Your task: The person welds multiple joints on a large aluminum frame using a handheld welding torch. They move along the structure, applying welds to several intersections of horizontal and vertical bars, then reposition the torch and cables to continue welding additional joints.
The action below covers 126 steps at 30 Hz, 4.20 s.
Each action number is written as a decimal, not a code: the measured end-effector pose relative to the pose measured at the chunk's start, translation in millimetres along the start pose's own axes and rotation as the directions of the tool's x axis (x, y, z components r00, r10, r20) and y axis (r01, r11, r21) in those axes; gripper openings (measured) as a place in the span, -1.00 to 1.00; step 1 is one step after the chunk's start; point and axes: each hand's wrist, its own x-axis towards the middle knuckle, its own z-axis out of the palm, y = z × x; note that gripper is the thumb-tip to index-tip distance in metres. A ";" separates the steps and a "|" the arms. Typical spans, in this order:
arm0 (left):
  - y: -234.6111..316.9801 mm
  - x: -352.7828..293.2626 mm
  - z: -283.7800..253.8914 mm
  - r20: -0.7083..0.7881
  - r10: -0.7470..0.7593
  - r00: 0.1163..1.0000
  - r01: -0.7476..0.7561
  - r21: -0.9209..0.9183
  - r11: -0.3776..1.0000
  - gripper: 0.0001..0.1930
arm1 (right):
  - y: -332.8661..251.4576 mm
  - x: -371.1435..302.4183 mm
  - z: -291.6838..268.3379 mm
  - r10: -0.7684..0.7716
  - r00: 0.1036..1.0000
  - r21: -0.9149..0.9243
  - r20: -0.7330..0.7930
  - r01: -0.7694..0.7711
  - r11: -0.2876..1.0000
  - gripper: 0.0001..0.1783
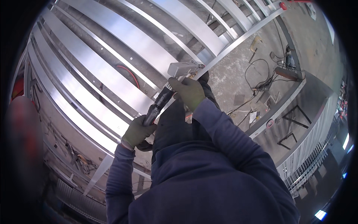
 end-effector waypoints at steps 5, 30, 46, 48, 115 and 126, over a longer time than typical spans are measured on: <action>1.1 8.0 -3.4 0.031 0.026 0.999 -0.025 -0.043 0.999 -0.57 | 4.2 8.8 0.1 -0.035 0.999 -0.088 -0.032 0.032 0.996 -0.31; -23.8 28.6 -11.2 0.054 0.065 0.996 -0.062 -0.072 0.995 -0.61 | 13.8 18.5 10.9 -0.030 0.996 -0.111 -0.087 0.021 0.994 -0.29; -1.8 17.7 -15.7 0.051 0.049 0.997 -0.052 0.055 0.997 -0.54 | 5.4 13.2 12.0 -0.001 0.994 -0.034 -0.109 -0.002 0.999 -0.33; 5.6 12.9 -17.1 0.039 0.043 0.998 -0.046 0.080 0.996 -0.55 | -0.8 8.3 11.3 0.013 0.995 -0.042 -0.096 -0.017 0.999 -0.33; 15.5 16.2 -28.7 0.093 0.015 0.996 -0.024 0.098 0.995 -0.60 | -7.6 6.2 7.5 0.046 0.994 0.034 -0.100 -0.042 0.999 -0.37; 19.0 8.3 -29.7 0.082 0.032 0.996 -0.038 0.081 0.996 -0.62 | -9.8 0.0 13.3 0.033 0.994 0.070 -0.102 -0.026 0.997 -0.42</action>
